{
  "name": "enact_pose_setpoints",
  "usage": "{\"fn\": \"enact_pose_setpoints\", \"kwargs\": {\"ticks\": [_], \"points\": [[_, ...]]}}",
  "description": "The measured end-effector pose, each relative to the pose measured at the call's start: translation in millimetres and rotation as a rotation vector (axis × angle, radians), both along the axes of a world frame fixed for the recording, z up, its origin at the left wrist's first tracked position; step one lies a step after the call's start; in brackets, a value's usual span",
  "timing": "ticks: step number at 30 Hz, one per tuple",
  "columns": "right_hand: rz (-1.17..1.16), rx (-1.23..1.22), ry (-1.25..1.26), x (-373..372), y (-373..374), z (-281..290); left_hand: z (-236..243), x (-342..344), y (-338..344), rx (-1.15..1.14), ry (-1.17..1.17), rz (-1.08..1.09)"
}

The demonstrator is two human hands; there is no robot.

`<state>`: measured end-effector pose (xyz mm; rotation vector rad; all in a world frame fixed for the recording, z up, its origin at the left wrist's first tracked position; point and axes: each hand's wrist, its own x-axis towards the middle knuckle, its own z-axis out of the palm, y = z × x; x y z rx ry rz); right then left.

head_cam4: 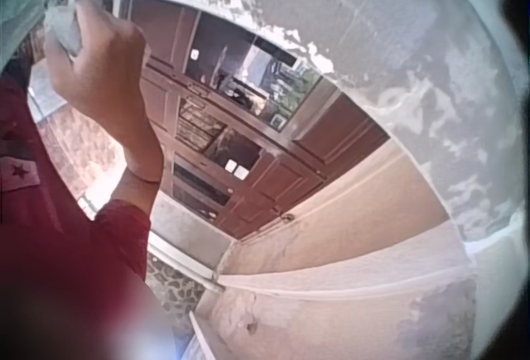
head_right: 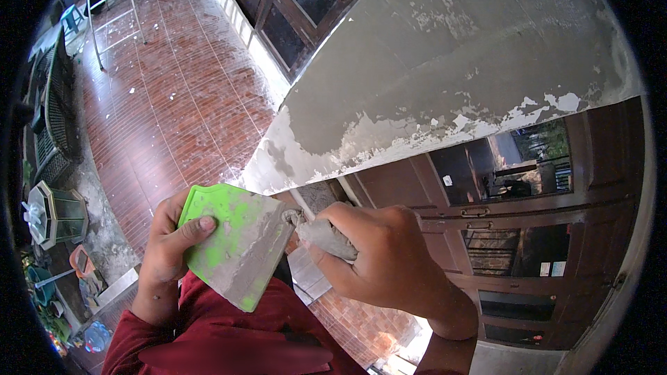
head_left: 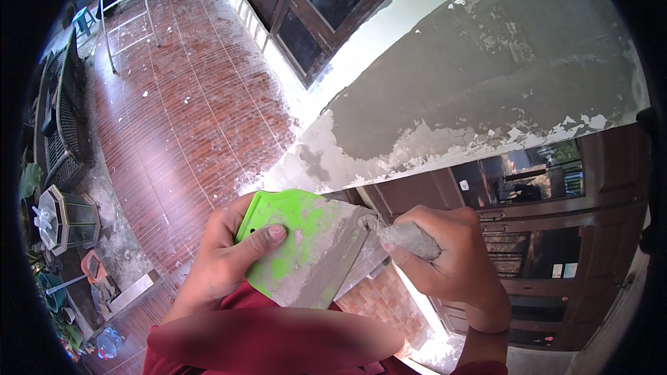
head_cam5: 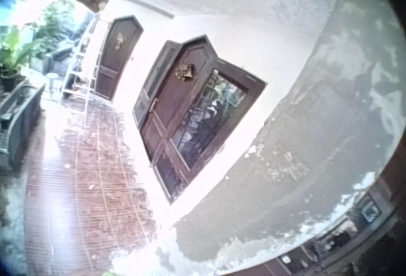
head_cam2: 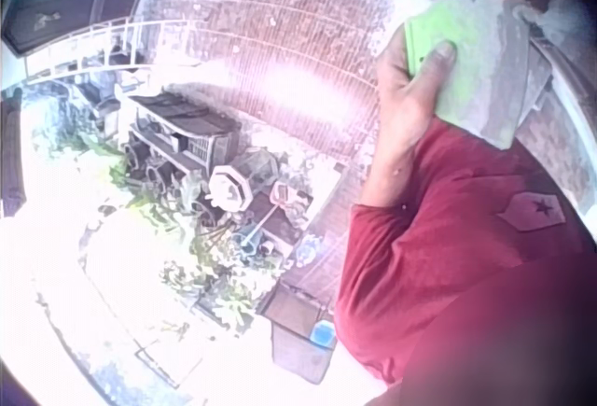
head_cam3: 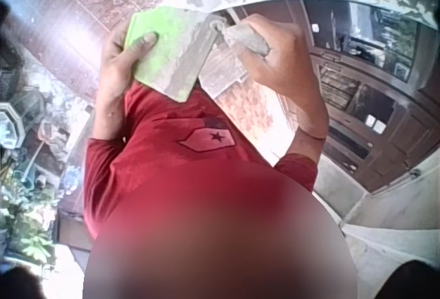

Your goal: The person uses a green plastic trowel to apply and smooth plaster onto a vertical column. They repeatedly spread the material, scrape excess from the trowel, and continue smoothing the surface while another person works nearby.

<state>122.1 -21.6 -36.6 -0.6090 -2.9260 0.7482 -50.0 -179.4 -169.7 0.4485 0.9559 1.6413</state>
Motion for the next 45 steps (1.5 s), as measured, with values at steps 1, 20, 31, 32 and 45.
{"fn": "enact_pose_setpoints", "kwargs": {"ticks": [1,20,31,32,45], "points": [[-0.002,0.008,0.002,0,0,0,0,0,0,0.001,0.002,0.003],[-0.231,-0.193,0.253,22,-7,-9,-10,1,4,0.09,-0.043,0.261],[-0.586,-0.731,0.472,59,-25,-83,9,13,48,0.134,0.418,0.657],[-0.605,-0.758,0.483,61,-26,-89,10,14,50,0.123,0.472,0.678],[-0.968,-0.911,0.364,88,-35,-148,-4,-51,150,0.741,1.614,1.104]]}}
